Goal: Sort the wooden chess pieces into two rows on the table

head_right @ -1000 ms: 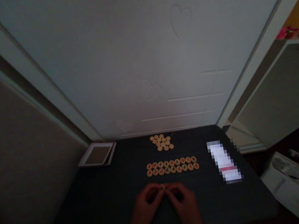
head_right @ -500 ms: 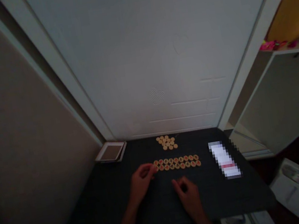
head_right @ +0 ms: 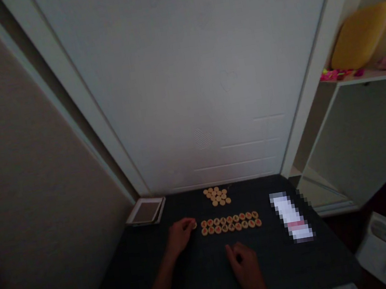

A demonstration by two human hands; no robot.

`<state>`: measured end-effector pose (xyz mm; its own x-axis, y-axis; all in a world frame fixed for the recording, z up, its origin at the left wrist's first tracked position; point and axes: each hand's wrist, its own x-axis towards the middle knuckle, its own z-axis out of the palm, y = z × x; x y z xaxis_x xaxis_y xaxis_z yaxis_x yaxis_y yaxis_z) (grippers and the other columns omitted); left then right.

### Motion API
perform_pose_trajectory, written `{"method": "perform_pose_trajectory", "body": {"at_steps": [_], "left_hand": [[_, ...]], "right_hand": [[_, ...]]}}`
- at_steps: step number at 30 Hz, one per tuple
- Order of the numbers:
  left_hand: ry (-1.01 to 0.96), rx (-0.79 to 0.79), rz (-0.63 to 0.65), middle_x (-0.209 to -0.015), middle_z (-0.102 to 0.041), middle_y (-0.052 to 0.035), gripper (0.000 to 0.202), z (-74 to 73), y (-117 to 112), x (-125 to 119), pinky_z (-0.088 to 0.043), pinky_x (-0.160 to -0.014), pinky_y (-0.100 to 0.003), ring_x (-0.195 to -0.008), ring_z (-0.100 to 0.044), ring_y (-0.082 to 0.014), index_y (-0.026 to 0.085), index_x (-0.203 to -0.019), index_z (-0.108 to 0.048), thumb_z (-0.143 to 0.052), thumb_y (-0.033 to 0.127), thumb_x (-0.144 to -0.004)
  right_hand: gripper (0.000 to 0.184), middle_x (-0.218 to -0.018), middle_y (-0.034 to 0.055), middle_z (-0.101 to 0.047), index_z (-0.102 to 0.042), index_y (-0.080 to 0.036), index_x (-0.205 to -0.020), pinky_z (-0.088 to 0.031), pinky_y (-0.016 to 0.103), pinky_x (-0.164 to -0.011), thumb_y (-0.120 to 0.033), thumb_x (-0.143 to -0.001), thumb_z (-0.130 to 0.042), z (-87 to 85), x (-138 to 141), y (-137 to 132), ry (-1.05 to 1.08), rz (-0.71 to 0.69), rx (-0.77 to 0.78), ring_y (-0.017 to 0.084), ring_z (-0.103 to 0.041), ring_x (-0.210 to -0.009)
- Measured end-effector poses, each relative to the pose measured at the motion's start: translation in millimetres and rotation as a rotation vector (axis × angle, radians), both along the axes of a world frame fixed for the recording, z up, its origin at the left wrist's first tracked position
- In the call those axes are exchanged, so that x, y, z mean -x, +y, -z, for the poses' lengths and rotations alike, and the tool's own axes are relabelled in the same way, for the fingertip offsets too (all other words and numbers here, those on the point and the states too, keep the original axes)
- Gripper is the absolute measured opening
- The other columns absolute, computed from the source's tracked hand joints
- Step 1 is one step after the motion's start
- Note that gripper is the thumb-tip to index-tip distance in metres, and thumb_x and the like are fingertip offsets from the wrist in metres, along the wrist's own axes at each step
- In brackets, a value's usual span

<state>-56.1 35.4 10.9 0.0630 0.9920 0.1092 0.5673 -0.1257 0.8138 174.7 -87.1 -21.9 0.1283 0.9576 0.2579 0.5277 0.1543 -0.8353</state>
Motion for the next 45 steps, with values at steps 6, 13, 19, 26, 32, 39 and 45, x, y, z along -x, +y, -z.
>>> {"method": "perform_pose_trajectory", "body": {"at_steps": [6,13,19,26,32,39,45], "left_hand": [[0.097,-0.042,0.001,-0.087,-0.079,-0.0029,0.024,3.8,7,1,-0.054,-0.078,-0.031,-0.084,-0.073,-0.0218,0.023,-0.089,-0.078,-0.060,0.040,-0.087],[0.162,-0.116,-0.066,-0.096,-0.076,-0.0041,0.026,8.7,5,3,-0.051,-0.082,-0.034,-0.087,-0.068,-0.0226,0.023,-0.097,-0.074,-0.058,0.043,-0.089],[0.175,-0.218,0.012,-0.106,-0.074,-0.0066,0.029,18.2,-3,8,-0.053,-0.088,-0.038,-0.093,-0.068,-0.0235,0.024,-0.114,-0.069,-0.055,0.039,-0.093],[0.213,-0.325,0.085,-0.114,-0.072,-0.0069,0.026,22.8,-11,16,-0.049,-0.098,-0.047,-0.108,-0.065,-0.0271,0.026,-0.115,-0.068,-0.058,0.030,-0.091],[0.199,-0.292,0.081,-0.111,-0.073,-0.0066,0.023,15.5,-16,14,-0.051,-0.094,-0.044,-0.108,-0.065,-0.0274,0.027,-0.111,-0.070,-0.060,0.030,-0.091],[0.164,-0.294,0.064,-0.110,-0.073,-0.0050,0.023,13.3,-19,14,-0.051,-0.094,-0.042,-0.105,-0.066,-0.0255,0.027,-0.111,-0.070,-0.063,0.028,-0.089],[0.165,-0.303,0.069,-0.108,-0.073,-0.0052,0.023,21.2,-15,16,-0.052,-0.091,-0.041,-0.102,-0.067,-0.0256,0.028,-0.110,-0.070,-0.064,0.028,-0.088]], "right_hand": [[0.051,-0.059,-0.0006,-0.055,-0.048,-0.021,-0.059,-0.037,0.026,-0.059,-0.052,-0.099,-0.046,1.9,4,2,-0.062,-0.004,-0.044,0.014,-0.053,-0.056],[0.049,-0.060,-0.0010,-0.055,-0.049,-0.021,-0.058,-0.037,0.025,-0.059,-0.049,-0.098,-0.048,1.8,6,-1,-0.060,0.014,-0.030,0.014,-0.053,-0.057],[0.046,-0.065,0.0007,-0.061,-0.057,-0.020,-0.066,-0.042,0.024,-0.060,-0.051,-0.098,-0.046,-23.9,-7,14,-0.012,0.015,0.041,0.016,-0.058,-0.062],[0.031,-0.088,0.0059,-0.072,-0.068,-0.020,-0.081,-0.047,0.028,-0.075,-0.039,-0.096,-0.049,-73.8,-54,114,-0.268,0.004,0.041,0.020,-0.066,-0.080],[0.003,-0.083,0.0045,-0.071,-0.070,-0.020,-0.080,-0.043,0.026,-0.072,-0.020,-0.077,-0.069,-59.4,-56,165,-0.399,-0.039,0.095,0.019,-0.064,-0.079],[0.012,-0.080,0.0029,-0.066,-0.065,-0.020,-0.072,-0.037,0.024,-0.067,-0.009,-0.075,-0.064,-49.8,-49,173,-0.458,-0.040,0.115,0.016,-0.059,-0.074],[0.016,-0.077,0.0011,-0.065,-0.065,-0.019,-0.073,-0.037,0.023,-0.067,-0.003,-0.071,-0.064,-55.9,-52,169,-0.390,-0.067,0.067,0.015,-0.057,-0.072]]}}
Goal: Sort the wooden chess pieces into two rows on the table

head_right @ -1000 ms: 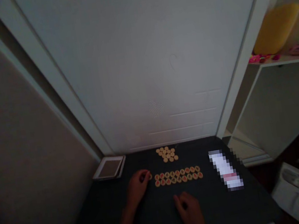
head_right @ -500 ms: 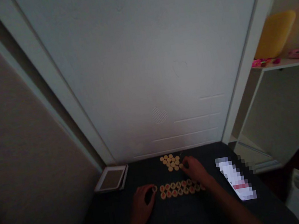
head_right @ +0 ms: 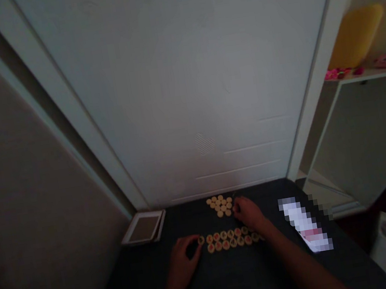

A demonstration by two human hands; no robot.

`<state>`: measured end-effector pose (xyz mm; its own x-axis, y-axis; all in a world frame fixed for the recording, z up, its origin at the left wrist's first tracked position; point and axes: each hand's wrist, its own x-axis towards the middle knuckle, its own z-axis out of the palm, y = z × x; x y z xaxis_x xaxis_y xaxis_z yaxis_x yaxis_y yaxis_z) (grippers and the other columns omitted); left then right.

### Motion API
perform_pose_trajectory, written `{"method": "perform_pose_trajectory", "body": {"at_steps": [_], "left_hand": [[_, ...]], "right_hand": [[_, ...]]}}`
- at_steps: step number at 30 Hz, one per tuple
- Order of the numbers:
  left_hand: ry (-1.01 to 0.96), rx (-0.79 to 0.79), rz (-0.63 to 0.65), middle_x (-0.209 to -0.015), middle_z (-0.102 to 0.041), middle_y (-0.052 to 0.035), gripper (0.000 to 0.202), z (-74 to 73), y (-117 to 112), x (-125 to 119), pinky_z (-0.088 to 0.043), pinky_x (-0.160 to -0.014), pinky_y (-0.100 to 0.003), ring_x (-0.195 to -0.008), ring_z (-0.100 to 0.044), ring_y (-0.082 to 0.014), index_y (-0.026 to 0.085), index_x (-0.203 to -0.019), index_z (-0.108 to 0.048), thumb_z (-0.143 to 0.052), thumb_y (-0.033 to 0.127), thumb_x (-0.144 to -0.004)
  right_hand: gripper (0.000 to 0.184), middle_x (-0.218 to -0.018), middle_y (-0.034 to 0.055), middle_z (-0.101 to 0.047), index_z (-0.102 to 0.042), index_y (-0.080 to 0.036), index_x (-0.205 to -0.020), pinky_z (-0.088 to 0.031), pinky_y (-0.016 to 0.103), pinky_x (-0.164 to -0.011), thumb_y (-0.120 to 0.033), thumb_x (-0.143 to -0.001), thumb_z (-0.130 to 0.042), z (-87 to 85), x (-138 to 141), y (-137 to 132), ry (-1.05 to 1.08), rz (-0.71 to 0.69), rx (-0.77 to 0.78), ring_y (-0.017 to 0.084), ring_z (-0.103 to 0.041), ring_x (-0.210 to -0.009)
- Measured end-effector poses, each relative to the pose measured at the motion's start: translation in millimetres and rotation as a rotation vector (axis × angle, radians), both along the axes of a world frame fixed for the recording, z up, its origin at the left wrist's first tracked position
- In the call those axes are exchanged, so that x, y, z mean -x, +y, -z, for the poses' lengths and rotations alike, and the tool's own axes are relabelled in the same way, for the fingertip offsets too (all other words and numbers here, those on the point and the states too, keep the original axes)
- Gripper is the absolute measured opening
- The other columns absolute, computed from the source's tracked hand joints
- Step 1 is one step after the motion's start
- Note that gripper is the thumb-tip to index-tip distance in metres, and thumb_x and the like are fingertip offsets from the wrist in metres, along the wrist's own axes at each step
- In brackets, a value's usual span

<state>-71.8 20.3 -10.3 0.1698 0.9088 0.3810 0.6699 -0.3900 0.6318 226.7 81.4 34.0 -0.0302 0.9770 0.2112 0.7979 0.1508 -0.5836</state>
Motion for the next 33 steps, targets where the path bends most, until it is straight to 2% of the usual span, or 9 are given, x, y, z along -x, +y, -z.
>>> {"method": "perform_pose_trajectory", "body": {"at_steps": [3,6,8,11,15,21,26,33], "left_hand": [[0.010,0.008,-0.002,-0.105,-0.073,-0.0052,0.023,3.9,2,1,-0.052,-0.090,-0.041,-0.100,-0.067,-0.0252,0.027,-0.109,-0.070,-0.065,0.029,-0.087],[0.021,0.032,-0.010,-0.104,-0.073,-0.0050,0.022,4.7,2,1,-0.053,-0.089,-0.041,-0.099,-0.067,-0.0250,0.027,-0.108,-0.071,-0.065,0.030,-0.086],[0.024,0.041,-0.014,-0.104,-0.073,-0.0049,0.022,3.6,2,1,-0.052,-0.090,-0.040,-0.099,-0.067,-0.0249,0.027,-0.107,-0.072,-0.066,0.033,-0.087],[0.017,0.040,-0.018,-0.104,-0.073,-0.0047,0.022,1.3,1,0,-0.052,-0.091,-0.040,-0.099,-0.067,-0.0248,0.028,-0.105,-0.073,-0.067,0.036,-0.086],[0.019,0.049,-0.014,-0.103,-0.074,-0.0048,0.022,0.0,1,0,-0.053,-0.089,-0.039,-0.097,-0.067,-0.0248,0.027,-0.105,-0.073,-0.067,0.035,-0.086],[0.037,0.067,-0.027,-0.106,-0.074,-0.0052,0.022,0.1,1,-2,-0.053,-0.092,-0.041,-0.100,-0.067,-0.0255,0.027,-0.105,-0.072,-0.067,0.034,-0.086],[0.027,0.050,-0.028,-0.104,-0.074,-0.0039,0.020,-1.7,-1,-4,-0.053,-0.092,-0.039,-0.100,-0.067,-0.0249,0.027,-0.103,-0.073,-0.068,0.034,-0.085],[0.077,0.038,-0.021,-0.106,-0.073,-0.0054,0.021,-4.5,-3,-5,-0.052,-0.093,-0.040,-0.101,-0.066,-0.0251,0.025,-0.105,-0.071,-0.066,0.033,-0.086]], "right_hand": [[0.015,-0.081,0.0012,-0.067,-0.068,-0.019,-0.084,-0.042,0.024,-0.069,-0.008,-0.075,-0.065,-6.9,-3,-15,0.065,-0.023,-0.024,0.015,-0.060,-0.074],[0.020,-0.091,0.0024,-0.070,-0.072,-0.022,-0.103,-0.048,0.025,-0.071,-0.022,-0.085,-0.062,-13.3,-4,-44,0.173,-0.075,-0.037,0.016,-0.064,-0.078],[0.027,-0.100,0.0053,-0.071,-0.073,-0.025,-0.112,-0.052,0.029,-0.072,-0.035,-0.091,-0.061,-14.6,-4,-69,0.393,-0.145,-0.019,0.019,-0.066,-0.082],[0.033,-0.106,0.0064,-0.071,-0.075,-0.028,-0.112,-0.054,0.033,-0.079,-0.048,-0.089,-0.063,-8.2,-1,-105,0.545,-0.145,0.087,0.022,-0.068,-0.090],[0.039,-0.102,0.0078,-0.073,-0.073,-0.026,-0.113,-0.055,0.039,-0.085,-0.055,-0.090,-0.062,11.7,12,-135,0.816,-0.063,0.155,0.025,-0.071,-0.093],[0.046,-0.089,0.0065,-0.075,-0.068,-0.023,-0.114,-0.056,0.039,-0.083,-0.056,-0.082,-0.072,32.3,35,-144,0.975,-0.078,0.271,0.027,-0.073,-0.092],[0.046,-0.086,0.0056,-0.074,-0.066,-0.022,-0.109,-0.056,0.039,-0.082,-0.057,-0.080,-0.074,44.1,47,-143,1.043,-0.061,0.265,0.027,-0.073,-0.089],[0.050,-0.090,0.0078,-0.076,-0.065,-0.021,-0.111,-0.058,0.040,-0.082,-0.058,-0.079,-0.075,46.1,52,-147,1.039,-0.062,0.254,0.029,-0.074,-0.093]]}}
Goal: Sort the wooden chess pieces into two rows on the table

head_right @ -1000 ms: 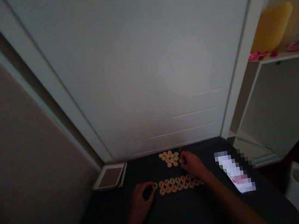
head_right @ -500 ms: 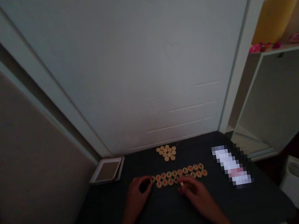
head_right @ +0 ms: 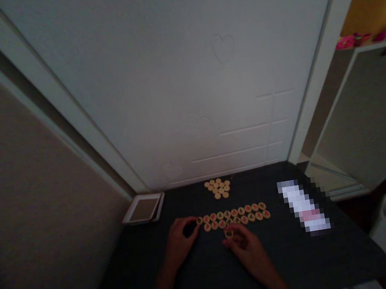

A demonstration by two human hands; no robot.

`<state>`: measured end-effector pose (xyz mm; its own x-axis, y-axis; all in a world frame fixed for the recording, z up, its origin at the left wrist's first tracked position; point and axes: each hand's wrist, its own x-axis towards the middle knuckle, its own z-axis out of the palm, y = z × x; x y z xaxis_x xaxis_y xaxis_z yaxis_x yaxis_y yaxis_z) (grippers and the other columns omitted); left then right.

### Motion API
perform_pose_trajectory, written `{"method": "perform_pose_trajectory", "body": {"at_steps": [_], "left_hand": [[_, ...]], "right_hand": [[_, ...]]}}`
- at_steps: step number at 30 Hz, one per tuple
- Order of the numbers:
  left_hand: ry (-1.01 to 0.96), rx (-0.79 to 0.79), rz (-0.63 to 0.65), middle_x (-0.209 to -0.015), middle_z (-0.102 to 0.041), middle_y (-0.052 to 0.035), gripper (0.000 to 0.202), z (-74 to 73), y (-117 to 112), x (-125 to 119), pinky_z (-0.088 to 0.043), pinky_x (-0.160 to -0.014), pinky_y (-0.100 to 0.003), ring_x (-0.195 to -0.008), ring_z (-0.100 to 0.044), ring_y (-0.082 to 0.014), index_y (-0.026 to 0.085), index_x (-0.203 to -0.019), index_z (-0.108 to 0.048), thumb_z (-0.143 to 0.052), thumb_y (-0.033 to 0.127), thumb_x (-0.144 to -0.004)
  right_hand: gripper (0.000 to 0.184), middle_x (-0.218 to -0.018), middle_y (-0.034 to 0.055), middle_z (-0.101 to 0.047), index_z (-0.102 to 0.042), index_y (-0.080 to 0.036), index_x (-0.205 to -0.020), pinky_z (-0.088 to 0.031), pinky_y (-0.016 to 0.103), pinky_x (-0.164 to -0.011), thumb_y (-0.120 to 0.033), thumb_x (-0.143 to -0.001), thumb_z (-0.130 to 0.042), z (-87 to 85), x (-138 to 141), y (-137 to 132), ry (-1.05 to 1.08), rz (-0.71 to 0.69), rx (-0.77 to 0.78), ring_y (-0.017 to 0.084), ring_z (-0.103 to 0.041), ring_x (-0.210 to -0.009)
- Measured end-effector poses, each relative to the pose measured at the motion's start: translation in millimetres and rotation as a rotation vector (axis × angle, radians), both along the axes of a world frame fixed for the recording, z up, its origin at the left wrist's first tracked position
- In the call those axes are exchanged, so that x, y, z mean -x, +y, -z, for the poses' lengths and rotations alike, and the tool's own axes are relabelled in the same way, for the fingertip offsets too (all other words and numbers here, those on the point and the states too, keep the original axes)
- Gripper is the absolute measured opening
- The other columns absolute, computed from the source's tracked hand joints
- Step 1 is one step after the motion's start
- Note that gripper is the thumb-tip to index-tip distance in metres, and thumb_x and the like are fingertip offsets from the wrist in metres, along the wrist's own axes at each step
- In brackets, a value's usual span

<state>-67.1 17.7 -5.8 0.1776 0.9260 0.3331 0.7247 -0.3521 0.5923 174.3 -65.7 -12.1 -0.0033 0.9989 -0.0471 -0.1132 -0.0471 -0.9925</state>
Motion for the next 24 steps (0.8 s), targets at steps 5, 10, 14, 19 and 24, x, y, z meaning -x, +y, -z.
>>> {"method": "perform_pose_trajectory", "body": {"at_steps": [5,10,14,19,24], "left_hand": [[0.021,-0.009,-0.008,-0.106,-0.073,-0.0048,0.020,2.1,0,-1,-0.051,-0.093,-0.039,-0.101,-0.066,-0.0249,0.026,-0.105,-0.071,-0.066,0.034,-0.087],[0.025,-0.033,0.002,-0.105,-0.073,-0.0039,0.020,1.7,-2,-3,-0.050,-0.093,-0.039,-0.100,-0.066,-0.0241,0.026,-0.106,-0.070,-0.065,0.032,-0.087],[0.000,-0.044,0.000,-0.105,-0.072,-0.0048,0.025,1.9,-1,-2,-0.052,-0.090,-0.037,-0.097,-0.066,-0.0230,0.025,-0.110,-0.068,-0.066,0.030,-0.086],[-0.082,-0.072,-0.026,-0.104,-0.071,-0.0065,0.022,-5.5,-6,-7,-0.052,-0.092,-0.040,-0.097,-0.066,-0.0243,0.023,-0.105,-0.068,-0.064,0.032,-0.086],[-0.216,-0.025,0.011,-0.104,-0.072,-0.0064,0.020,-22.8,-45,-39,-0.055,-0.086,-0.037,-0.096,-0.068,-0.0237,0.023,-0.105,-0.069,-0.059,0.033,-0.092]], "right_hand": [[0.040,-0.088,0.0053,-0.075,-0.068,-0.022,-0.109,-0.056,0.034,-0.076,-0.052,-0.082,-0.074,1.5,-1,-1,-0.077,0.001,-0.036,0.026,-0.074,-0.087],[0.031,-0.084,0.0033,-0.073,-0.073,-0.022,-0.101,-0.053,0.030,-0.070,-0.048,-0.083,-0.072,3.1,-3,0,-0.198,0.011,-0.061,0.022,-0.070,-0.079],[0.031,-0.082,0.0030,-0.073,-0.073,-0.021,-0.099,-0.051,0.030,-0.069,-0.048,-0.084,-0.071,1.5,-2,-1,-0.234,0.030,-0.072,0.022,-0.068,-0.077],[0.036,-0.077,0.0027,-0.072,-0.074,-0.020,-0.097,-0.050,0.029,-0.066,-0.053,-0.083,-0.071,-1.1,-2,-1,-0.229,0.032,-0.066,0.021,-0.068,-0.073],[0.043,-0.071,0.0024,-0.071,-0.075,-0.019,-0.094,-0.050,0.028,-0.061,-0.059,-0.080,-0.072,-2.6,-3,0,-0.245,0.060,-0.048,0.020,-0.067,-0.067]]}}
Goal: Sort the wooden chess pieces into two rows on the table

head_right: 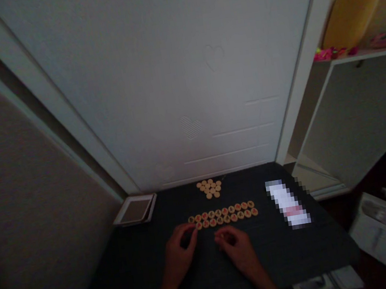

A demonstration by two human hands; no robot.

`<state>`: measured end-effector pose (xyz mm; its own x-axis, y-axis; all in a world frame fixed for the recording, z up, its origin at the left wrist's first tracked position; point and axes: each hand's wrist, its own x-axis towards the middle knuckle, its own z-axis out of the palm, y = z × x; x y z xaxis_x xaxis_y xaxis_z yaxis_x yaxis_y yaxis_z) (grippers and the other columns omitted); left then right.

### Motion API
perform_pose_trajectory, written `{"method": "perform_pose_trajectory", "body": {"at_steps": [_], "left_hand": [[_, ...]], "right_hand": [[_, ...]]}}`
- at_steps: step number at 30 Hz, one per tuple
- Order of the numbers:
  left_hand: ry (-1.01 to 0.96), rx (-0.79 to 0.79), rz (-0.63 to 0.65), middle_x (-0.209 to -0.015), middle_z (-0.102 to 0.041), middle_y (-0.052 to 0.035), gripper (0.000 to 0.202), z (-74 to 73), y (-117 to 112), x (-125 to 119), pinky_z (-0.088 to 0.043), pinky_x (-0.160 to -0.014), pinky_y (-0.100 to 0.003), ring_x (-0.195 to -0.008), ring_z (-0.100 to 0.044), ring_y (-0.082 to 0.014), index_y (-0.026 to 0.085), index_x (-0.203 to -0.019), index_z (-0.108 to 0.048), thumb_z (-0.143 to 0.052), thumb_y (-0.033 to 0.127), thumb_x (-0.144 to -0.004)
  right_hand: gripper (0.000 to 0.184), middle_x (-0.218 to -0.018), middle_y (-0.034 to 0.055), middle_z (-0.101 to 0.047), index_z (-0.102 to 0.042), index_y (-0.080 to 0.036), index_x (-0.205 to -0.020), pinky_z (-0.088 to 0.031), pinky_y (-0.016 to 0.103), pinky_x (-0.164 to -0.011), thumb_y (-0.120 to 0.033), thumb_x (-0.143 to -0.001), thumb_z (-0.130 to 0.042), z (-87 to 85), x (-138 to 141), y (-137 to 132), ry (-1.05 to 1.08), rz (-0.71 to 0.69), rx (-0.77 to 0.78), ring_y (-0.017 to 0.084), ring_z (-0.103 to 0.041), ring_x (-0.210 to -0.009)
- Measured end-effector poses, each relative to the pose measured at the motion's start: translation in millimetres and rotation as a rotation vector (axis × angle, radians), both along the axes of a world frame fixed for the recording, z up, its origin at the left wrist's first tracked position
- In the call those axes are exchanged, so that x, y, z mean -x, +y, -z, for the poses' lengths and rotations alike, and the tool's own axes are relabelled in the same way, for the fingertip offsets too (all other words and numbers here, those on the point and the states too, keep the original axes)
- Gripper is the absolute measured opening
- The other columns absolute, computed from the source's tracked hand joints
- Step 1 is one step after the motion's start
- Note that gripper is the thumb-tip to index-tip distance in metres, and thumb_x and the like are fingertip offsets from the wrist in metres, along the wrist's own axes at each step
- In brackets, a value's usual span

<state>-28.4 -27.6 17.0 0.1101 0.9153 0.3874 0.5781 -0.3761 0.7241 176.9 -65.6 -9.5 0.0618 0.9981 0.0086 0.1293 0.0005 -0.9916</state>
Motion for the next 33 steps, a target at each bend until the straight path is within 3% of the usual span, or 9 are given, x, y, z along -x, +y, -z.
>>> {"method": "perform_pose_trajectory", "body": {"at_steps": [4,9,14,23,33], "left_hand": [[-0.084,0.107,0.032,-0.093,-0.076,-0.0035,0.018,-4.1,-25,-29,-0.055,-0.074,-0.032,-0.082,-0.070,-0.0210,0.024,-0.100,-0.071,-0.058,0.034,-0.093],[-0.195,0.204,0.059,-0.094,-0.077,-0.0032,0.018,5.6,-24,-45,-0.056,-0.076,-0.031,-0.083,-0.072,-0.0206,0.023,-0.099,-0.071,-0.059,0.034,-0.093],[-0.223,0.236,0.088,-0.092,-0.078,-0.0027,0.016,12.3,-23,-48,-0.056,-0.076,-0.030,-0.082,-0.072,-0.0201,0.023,-0.100,-0.071,-0.059,0.032,-0.093],[-0.164,0.247,0.137,-0.093,-0.076,-0.0013,0.015,8.4,-27,-47,-0.053,-0.076,-0.029,-0.082,-0.071,-0.0186,0.025,-0.102,-0.070,-0.058,0.032,-0.094],[-0.204,0.268,0.138,-0.093,-0.076,-0.0019,0.018,7.4,-26,-45,-0.054,-0.079,-0.030,-0.086,-0.071,-0.0200,0.024,-0.099,-0.069,-0.056,0.035,-0.096]], "right_hand": [[0.041,-0.071,0.0028,-0.071,-0.074,-0.018,-0.091,-0.052,0.029,-0.063,-0.057,-0.079,-0.074,-1.1,0,1,0.059,0.034,-0.012,0.020,-0.068,-0.068],[0.040,-0.083,0.0053,-0.074,-0.071,-0.019,-0.095,-0.056,0.032,-0.068,-0.056,-0.080,-0.075,-1.2,0,2,0.172,0.036,-0.022,0.023,-0.073,-0.073],[0.036,-0.089,0.0069,-0.074,-0.068,-0.019,-0.100,-0.058,0.035,-0.075,-0.052,-0.085,-0.072,0.6,0,2,0.182,0.022,-0.034,0.024,-0.074,-0.080],[0.031,-0.099,0.0077,-0.073,-0.065,-0.022,-0.106,-0.059,0.037,-0.082,-0.050,-0.094,-0.060,-2.0,0,-3,0.154,-0.030,-0.065,0.024,-0.073,-0.088],[0.023,-0.108,0.0064,-0.070,-0.068,-0.026,-0.114,-0.056,0.036,-0.091,-0.036,-0.099,-0.054,-4.8,2,-5,-0.060,-0.089,-0.197,0.022,-0.069,-0.100]]}}
